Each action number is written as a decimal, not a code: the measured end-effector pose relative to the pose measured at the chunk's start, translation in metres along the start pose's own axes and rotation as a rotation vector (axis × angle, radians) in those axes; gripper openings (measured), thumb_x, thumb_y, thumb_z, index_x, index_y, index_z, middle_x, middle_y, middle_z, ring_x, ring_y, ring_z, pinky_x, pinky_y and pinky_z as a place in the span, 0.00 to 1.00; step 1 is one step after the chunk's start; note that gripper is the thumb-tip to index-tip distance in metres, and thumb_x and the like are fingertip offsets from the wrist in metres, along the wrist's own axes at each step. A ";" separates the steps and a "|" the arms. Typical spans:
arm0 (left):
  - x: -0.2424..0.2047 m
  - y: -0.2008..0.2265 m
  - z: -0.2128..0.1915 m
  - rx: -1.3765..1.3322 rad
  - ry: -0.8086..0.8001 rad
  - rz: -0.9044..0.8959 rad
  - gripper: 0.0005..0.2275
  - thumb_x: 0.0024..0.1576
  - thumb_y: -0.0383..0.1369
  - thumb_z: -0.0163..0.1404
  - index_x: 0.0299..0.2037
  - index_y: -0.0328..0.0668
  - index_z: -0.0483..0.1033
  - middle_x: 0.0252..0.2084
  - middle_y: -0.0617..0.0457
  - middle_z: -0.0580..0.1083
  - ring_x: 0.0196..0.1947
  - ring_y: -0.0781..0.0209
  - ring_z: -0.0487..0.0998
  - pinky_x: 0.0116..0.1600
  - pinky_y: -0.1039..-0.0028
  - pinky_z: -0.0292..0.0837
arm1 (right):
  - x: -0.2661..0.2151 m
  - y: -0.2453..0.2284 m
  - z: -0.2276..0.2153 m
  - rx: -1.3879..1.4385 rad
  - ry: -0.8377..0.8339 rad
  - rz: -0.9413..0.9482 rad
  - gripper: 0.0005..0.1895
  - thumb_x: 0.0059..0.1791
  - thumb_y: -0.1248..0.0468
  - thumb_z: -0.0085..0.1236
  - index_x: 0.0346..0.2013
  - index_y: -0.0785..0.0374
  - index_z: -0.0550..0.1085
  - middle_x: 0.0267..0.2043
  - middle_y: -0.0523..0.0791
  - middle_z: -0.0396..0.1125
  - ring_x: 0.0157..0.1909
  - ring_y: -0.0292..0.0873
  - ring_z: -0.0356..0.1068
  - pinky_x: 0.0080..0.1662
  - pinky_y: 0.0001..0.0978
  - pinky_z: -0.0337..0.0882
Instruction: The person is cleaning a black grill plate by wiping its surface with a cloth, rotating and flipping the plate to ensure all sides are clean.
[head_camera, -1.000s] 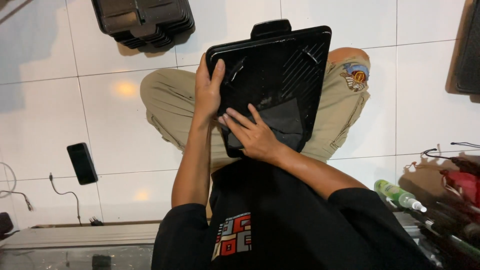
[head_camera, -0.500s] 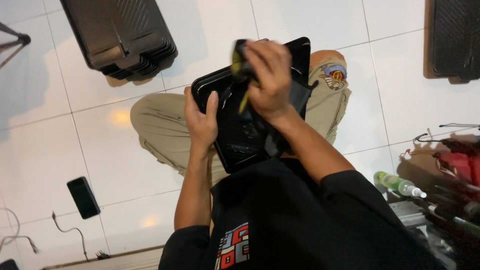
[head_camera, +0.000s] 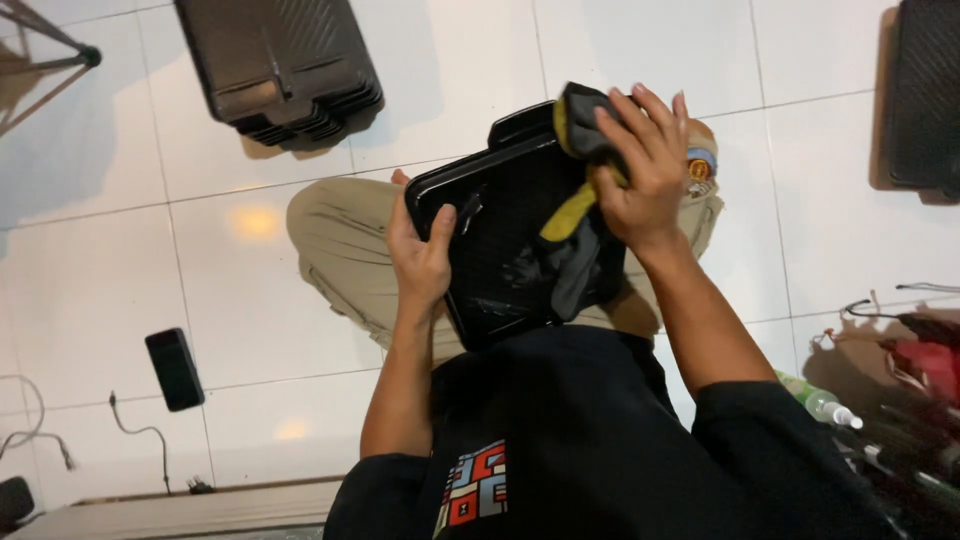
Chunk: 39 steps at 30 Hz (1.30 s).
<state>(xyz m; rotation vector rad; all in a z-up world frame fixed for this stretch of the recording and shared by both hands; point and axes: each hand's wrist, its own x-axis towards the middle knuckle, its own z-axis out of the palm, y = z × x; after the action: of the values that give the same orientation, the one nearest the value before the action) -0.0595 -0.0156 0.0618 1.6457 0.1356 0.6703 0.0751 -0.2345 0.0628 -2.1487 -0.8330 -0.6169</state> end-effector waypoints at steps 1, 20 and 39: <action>-0.005 -0.003 -0.005 0.013 0.017 0.003 0.10 0.62 0.26 0.47 0.51 0.26 0.71 0.44 0.47 0.76 0.52 0.63 0.73 0.82 0.59 0.30 | -0.002 -0.001 -0.006 0.018 -0.004 -0.011 0.26 0.42 0.74 0.57 0.56 0.66 0.79 0.64 0.49 0.70 0.71 0.53 0.60 0.75 0.61 0.45; -0.035 0.044 0.081 0.511 -0.069 1.006 0.09 0.58 0.20 0.50 0.26 0.38 0.69 0.45 0.34 0.80 0.41 0.42 0.85 0.47 0.56 0.84 | -0.033 -0.030 -0.055 1.122 -0.150 0.808 0.34 0.53 0.42 0.38 0.58 0.67 0.72 0.53 0.53 0.71 0.53 0.47 0.74 0.60 0.48 0.74; -0.043 -0.050 -0.045 -0.243 0.078 -0.715 0.18 0.64 0.42 0.44 0.56 0.34 0.67 0.51 0.42 0.74 0.45 0.57 0.81 0.46 0.73 0.80 | -0.124 0.123 -0.089 0.863 -0.068 1.183 0.17 0.58 0.55 0.47 0.57 0.60 0.73 0.47 0.41 0.71 0.41 0.31 0.69 0.45 0.19 0.68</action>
<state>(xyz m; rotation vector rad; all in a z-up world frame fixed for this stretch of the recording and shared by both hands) -0.1027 0.0141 0.0019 1.2172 0.6396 0.1881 0.0661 -0.4125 -0.0188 -1.4556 0.2309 0.3854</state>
